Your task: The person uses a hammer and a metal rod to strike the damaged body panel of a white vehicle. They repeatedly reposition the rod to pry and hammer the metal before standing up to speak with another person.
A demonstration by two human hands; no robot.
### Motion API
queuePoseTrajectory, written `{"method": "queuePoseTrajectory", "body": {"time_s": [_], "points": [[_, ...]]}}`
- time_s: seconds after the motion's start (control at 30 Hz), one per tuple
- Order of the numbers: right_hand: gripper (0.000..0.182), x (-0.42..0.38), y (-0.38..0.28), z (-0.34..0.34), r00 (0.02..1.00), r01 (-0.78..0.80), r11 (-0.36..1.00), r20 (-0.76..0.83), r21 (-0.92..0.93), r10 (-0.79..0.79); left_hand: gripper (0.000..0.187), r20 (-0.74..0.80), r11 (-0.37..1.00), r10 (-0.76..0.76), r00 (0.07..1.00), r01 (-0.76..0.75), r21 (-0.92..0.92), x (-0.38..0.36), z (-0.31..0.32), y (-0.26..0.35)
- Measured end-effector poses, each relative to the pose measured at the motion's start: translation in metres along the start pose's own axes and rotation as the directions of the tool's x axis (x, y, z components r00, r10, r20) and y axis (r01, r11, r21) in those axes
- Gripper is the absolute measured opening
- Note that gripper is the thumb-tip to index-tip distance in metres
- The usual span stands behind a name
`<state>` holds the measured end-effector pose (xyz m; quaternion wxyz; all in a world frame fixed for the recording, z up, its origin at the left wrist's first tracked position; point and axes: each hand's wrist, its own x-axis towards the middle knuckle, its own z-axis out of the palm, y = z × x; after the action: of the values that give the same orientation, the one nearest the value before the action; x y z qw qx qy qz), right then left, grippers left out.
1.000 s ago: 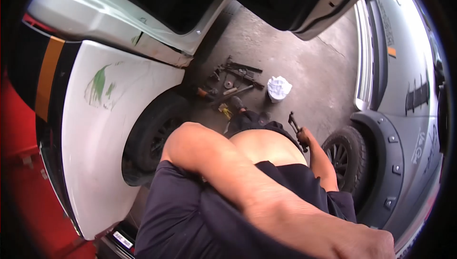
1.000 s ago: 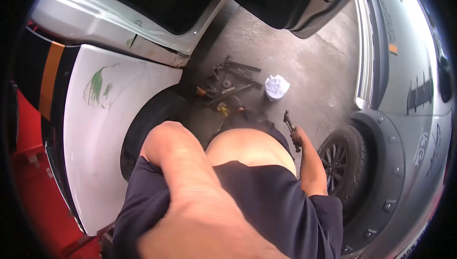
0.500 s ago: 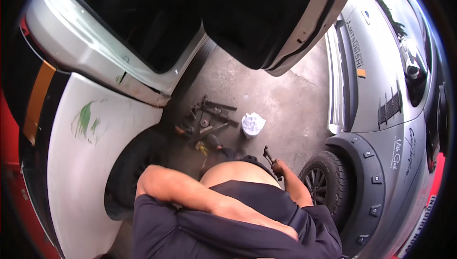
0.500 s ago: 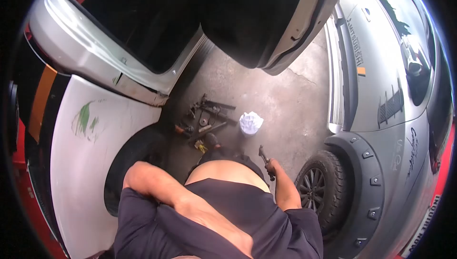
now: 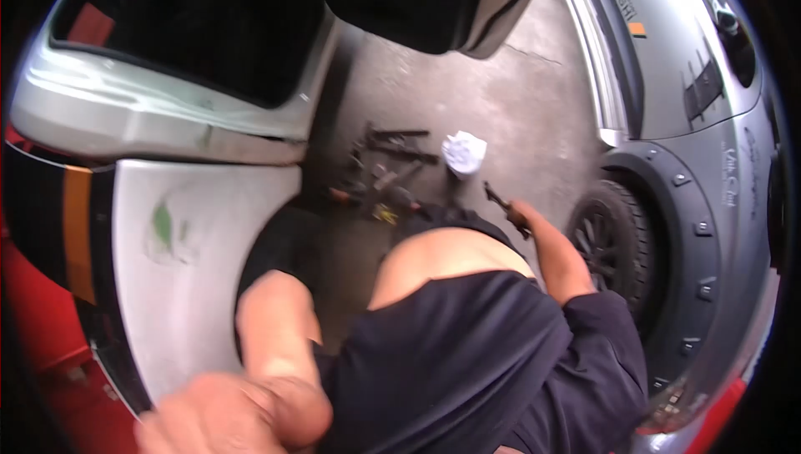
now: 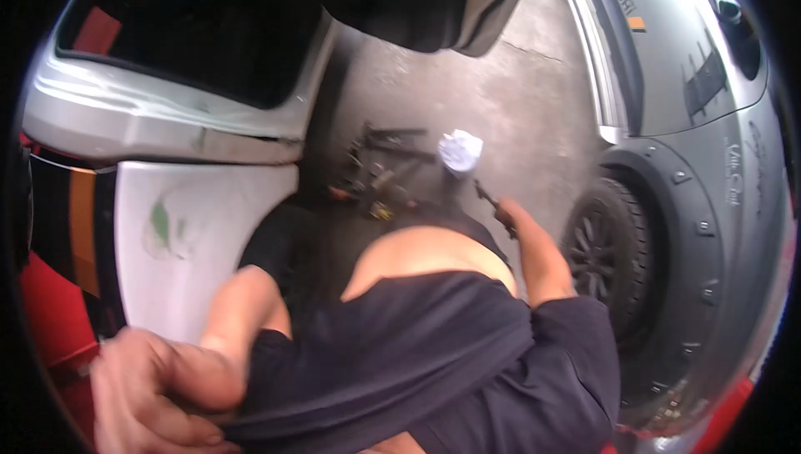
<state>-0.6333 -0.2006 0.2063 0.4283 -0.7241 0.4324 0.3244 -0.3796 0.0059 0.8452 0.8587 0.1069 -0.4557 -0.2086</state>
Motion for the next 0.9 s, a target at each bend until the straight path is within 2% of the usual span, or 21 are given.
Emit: {"method": "queuePoseTrajectory", "body": {"time_s": [0.07,0.13,0.2,0.23,0.27,0.33,0.4,0.43,0.47,0.53,0.57,0.63,0.67,0.7,0.73,0.77,0.8,0.83,0.87,0.9], "points": [[0.023,0.000,-0.010,0.001,0.998,-0.032,0.998,-0.053,0.056,0.035,0.030,0.069,0.997,0.067,0.995,-0.068,0.019,-0.007,0.006,-0.004],[0.025,-0.027,-0.028,-0.004,0.985,-0.126,0.981,-0.100,0.145,0.141,0.027,0.385,0.962,0.270,0.883,-0.268,-0.060,0.002,-0.007,-0.024],[0.020,0.026,0.010,0.029,0.989,0.027,0.995,-0.147,0.098,-0.013,0.026,0.511,0.947,0.303,0.804,-0.316,-0.063,-0.007,-0.017,-0.025],[0.019,0.025,0.008,0.032,0.993,0.005,0.991,-0.122,0.134,0.011,0.026,0.556,0.978,0.200,0.807,-0.201,-0.060,-0.013,-0.023,-0.019],[0.018,0.019,0.006,0.034,0.995,-0.019,0.986,-0.090,0.166,0.035,0.027,0.616,0.989,0.133,0.776,-0.061,-0.136,-0.020,-0.033,-0.015],[0.017,0.013,0.009,0.045,0.991,0.001,0.967,-0.133,0.255,0.034,0.028,0.662,0.975,-0.048,0.748,0.180,-0.133,-0.025,-0.038,-0.014],[0.018,-0.006,-0.005,0.042,0.990,-0.099,0.955,-0.072,0.281,0.124,0.032,0.518,0.974,-0.147,0.843,0.215,-0.074,-0.057,-0.036,-0.008],[0.018,-0.013,-0.006,0.047,0.993,-0.088,0.962,-0.056,0.259,0.106,0.034,0.741,0.963,-0.099,0.664,0.251,-0.096,-0.033,-0.050,-0.018],[0.018,-0.016,-0.006,0.048,0.995,-0.083,0.966,-0.028,0.245,0.093,0.034,0.736,0.969,-0.108,0.668,0.236,-0.072,-0.044,-0.046,-0.015],[0.019,-0.026,-0.017,0.037,0.997,-0.070,0.976,0.005,0.208,0.071,0.043,0.473,0.988,-0.131,0.871,0.152,-0.007,-0.074,-0.037,-0.012],[0.019,-0.036,-0.024,0.034,0.997,-0.067,0.975,-0.011,0.210,0.071,0.038,0.691,0.953,-0.208,0.692,0.304,-0.017,-0.071,-0.061,-0.008],[0.018,-0.047,-0.030,0.031,0.999,-0.027,0.985,-0.042,0.169,0.034,0.030,0.621,0.904,-0.248,0.743,0.409,-0.127,-0.094,-0.081,-0.033],[0.018,-0.039,-0.031,0.030,0.999,-0.026,0.987,-0.032,0.158,0.031,0.024,0.568,0.857,-0.149,0.809,0.393,-0.334,-0.104,-0.102,-0.061],[0.019,-0.027,-0.030,0.028,1.000,0.020,0.984,-0.009,0.176,-0.019,0.020,0.405,0.790,-0.613,0.679,0.511,0.339,-0.115,-0.131,-0.037],[0.020,-0.022,-0.031,0.025,0.998,0.059,0.979,0.017,0.195,-0.063,0.013,0.080,0.477,-0.837,0.541,0.652,0.590,-0.132,-0.157,-0.035],[0.021,-0.024,-0.040,0.019,0.991,0.135,0.977,-0.045,0.165,-0.129,0.013,-0.128,0.265,-0.856,0.501,0.638,0.723,-0.146,-0.178,-0.043],[0.022,-0.024,-0.051,0.014,0.975,0.207,0.969,-0.106,0.135,-0.194,0.018,-0.203,0.054,-0.839,0.505,0.449,0.892,-0.164,-0.203,-0.047],[0.022,-0.032,-0.072,0.006,0.977,0.212,0.950,-0.081,0.229,-0.198,0.025,-0.349,-0.264,-0.790,0.504,0.234,0.936,-0.192,-0.221,-0.043],[0.022,-0.040,-0.095,-0.002,0.977,0.212,0.923,-0.058,0.322,-0.205,0.031,-0.468,-0.454,-0.777,0.421,0.139,0.880,-0.220,-0.242,-0.044],[0.023,-0.052,-0.118,-0.010,0.968,0.250,0.902,-0.093,0.351,-0.232,0.033,-0.446,-0.385,-0.779,0.440,0.225,0.895,-0.239,-0.254,-0.042]]}}
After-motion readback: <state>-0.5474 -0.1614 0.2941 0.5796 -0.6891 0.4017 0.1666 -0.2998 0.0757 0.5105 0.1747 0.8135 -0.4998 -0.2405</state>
